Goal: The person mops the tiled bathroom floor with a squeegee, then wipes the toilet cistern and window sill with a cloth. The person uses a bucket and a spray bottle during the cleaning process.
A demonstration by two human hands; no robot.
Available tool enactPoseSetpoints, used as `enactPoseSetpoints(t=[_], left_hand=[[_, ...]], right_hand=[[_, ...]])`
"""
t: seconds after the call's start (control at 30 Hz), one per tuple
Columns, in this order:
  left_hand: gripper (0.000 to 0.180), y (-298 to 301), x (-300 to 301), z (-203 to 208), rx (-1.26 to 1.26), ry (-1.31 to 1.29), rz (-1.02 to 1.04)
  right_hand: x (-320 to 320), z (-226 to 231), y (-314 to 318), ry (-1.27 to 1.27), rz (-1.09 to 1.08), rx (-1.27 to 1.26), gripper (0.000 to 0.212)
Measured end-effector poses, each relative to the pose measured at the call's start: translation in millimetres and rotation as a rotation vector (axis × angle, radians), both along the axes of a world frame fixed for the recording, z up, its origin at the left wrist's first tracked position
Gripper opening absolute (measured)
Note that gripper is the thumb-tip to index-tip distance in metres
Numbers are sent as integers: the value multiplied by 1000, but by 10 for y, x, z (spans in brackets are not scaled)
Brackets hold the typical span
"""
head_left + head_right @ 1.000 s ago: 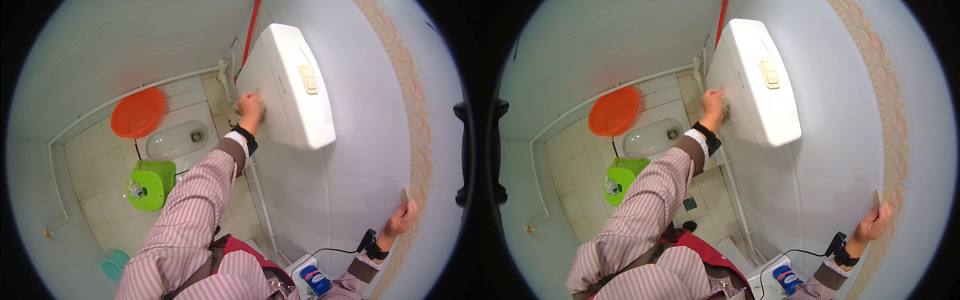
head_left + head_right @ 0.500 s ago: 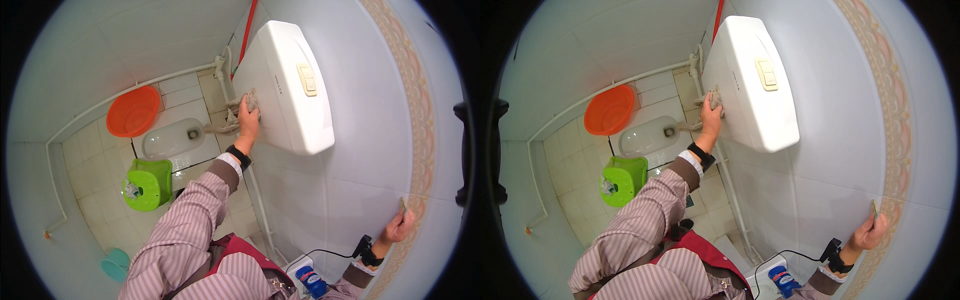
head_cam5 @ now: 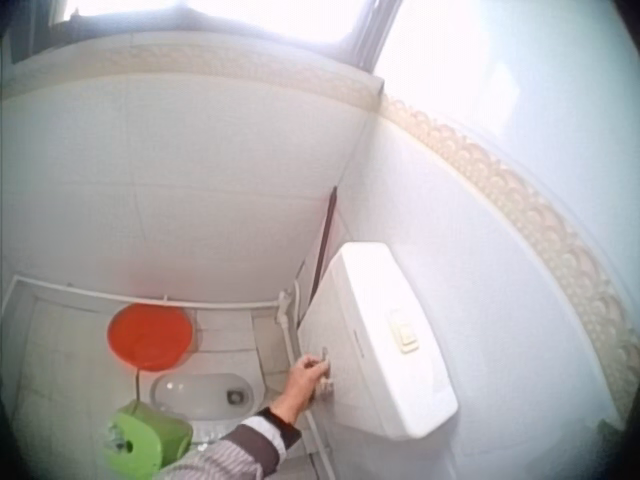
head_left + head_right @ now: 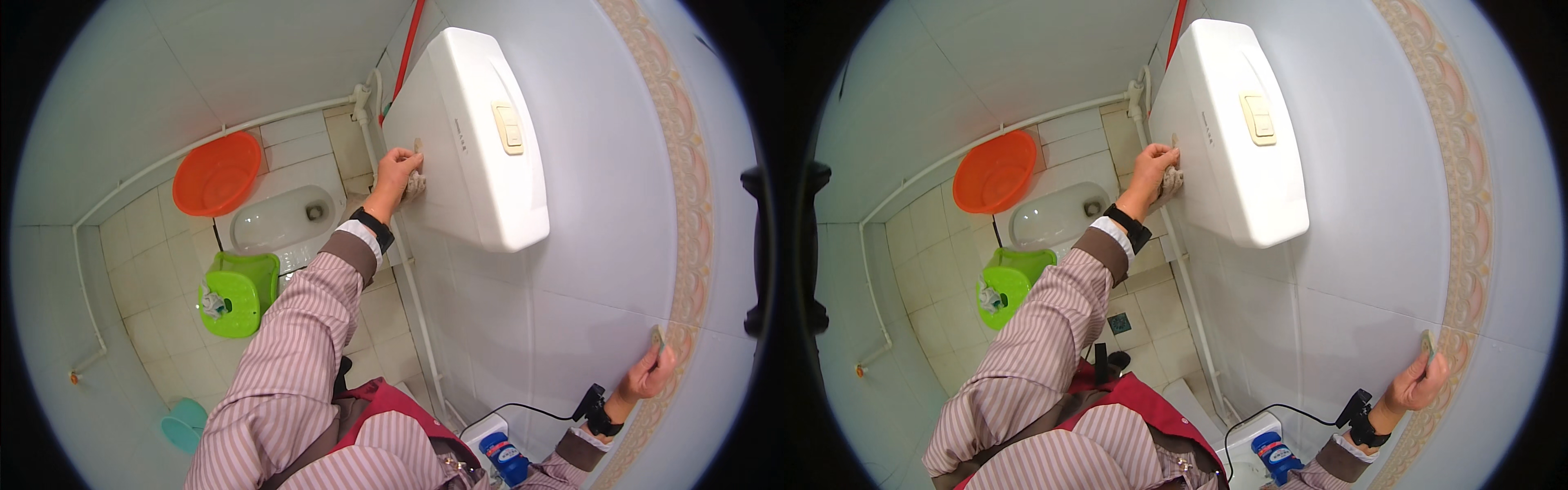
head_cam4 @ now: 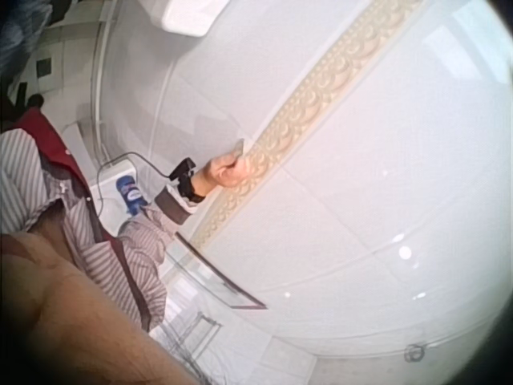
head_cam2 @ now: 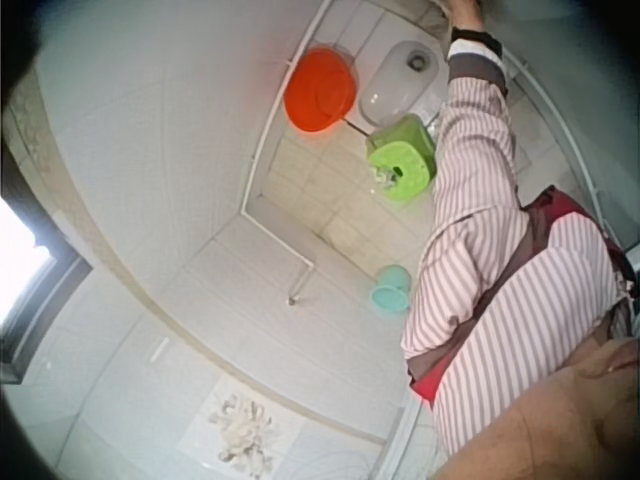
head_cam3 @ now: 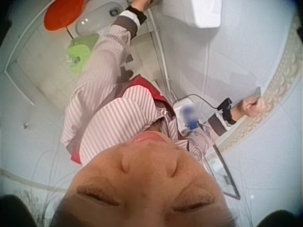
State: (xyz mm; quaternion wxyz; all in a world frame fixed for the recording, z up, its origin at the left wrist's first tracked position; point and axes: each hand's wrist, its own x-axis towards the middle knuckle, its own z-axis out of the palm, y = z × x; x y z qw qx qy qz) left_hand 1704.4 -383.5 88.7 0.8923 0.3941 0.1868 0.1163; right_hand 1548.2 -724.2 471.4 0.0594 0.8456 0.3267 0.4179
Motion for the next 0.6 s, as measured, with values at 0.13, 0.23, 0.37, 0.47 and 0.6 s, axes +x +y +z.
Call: enactPoseSetpoints(t=[0.13, 0.23, 0.37, 0.47, 0.6], left_hand=[[15, -11, 66, -64, 157, 55, 26], [16, 23, 103, -81, 332, 155, -20], [18, 91, 153, -57, 169, 98, -37], [22, 134, 157, -41, 96, 57, -75], [24, 173, 175, -38, 57, 59, -84]], right_hand=[[-3, 7, -10, -7, -11, -18, 13], [13, 13, -22, -45, 4, -52, 13], [33, 5, -26, -75, 33, -48, 12], [21, -4, -26, -52, 9, -38, 12], [15, -6, -33, -68, 4, -42, 12]])
